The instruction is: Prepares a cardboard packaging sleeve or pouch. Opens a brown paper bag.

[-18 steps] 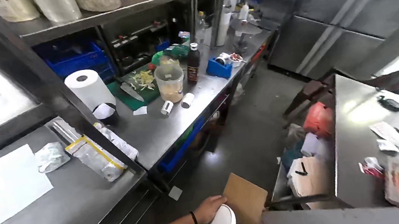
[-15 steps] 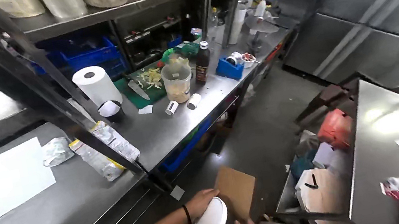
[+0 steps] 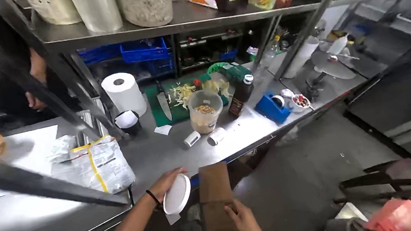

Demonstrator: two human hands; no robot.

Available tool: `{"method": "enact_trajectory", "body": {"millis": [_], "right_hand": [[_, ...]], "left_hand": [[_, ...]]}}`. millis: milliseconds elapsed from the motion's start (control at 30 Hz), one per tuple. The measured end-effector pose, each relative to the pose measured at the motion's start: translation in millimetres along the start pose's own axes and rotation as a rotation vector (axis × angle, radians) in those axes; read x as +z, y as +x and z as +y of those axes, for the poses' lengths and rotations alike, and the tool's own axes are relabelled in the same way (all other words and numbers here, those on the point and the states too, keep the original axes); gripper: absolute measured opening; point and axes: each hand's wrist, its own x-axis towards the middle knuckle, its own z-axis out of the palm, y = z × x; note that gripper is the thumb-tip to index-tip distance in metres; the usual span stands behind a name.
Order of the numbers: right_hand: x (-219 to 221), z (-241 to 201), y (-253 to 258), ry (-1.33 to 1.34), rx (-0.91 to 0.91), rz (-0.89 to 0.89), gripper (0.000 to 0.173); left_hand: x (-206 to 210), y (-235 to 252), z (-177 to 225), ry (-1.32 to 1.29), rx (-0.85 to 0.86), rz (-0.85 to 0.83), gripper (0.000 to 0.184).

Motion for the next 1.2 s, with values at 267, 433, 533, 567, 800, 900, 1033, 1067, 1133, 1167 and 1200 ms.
{"method": "enact_trajectory", "body": {"millis": [267,433,533,567,800,900,1033,1067,1133,1167,1200], "right_hand": [[-39.6,-11.6,135.1,0.041,0.004,-0.263,0.035],[-112.9,-0.8,150.0,0.146,0.034,-0.119,0.031],[-143.6,17.4,160.5,0.195,0.090,0.030,0.029],[-149.2,23.5,165.7,0.213,0.104,0.064,0.028],[-174.7,46.9,179.8,0.216,0.133,0.018,0.024],[-184.2,51.9,177.8,0.184,0.121,-0.035,0.023],[-189.1,63.5,167.6,0.134,0.129,-0.042,0.023],[-187.6,65.1,165.3,0.125,0.139,-0.041,0.023],[-182.9,66.1,164.9,0.096,0.141,-0.032,0.024],[-180.4,65.8,163.9,0.076,0.135,-0.019,0.027],[-177.4,63.0,162.0,0.063,0.135,-0.006,0.028]], "left_hand": [[-16.9,94.0,27.9,0.024,-0.142,0.235,0.046],[-11.5,133.3,58.0,0.059,-0.206,0.398,0.056],[-7.8,157.1,57.3,0.101,-0.244,0.407,0.061],[-7.7,165.6,56.6,0.131,-0.246,0.413,0.062],[-5.9,190.8,50.1,0.163,-0.123,0.534,0.035],[-23.7,178.1,56.7,0.127,0.089,0.608,0.028],[-48.7,171.0,45.9,0.304,0.134,0.538,0.039],[-51.5,175.5,39.9,0.449,0.051,0.523,0.048],[-48.2,184.9,43.5,0.664,-0.052,0.567,0.055],[-43.5,186.6,51.3,0.718,-0.061,0.582,0.057],[-38.8,187.8,58.8,0.770,-0.064,0.575,0.056]]}}
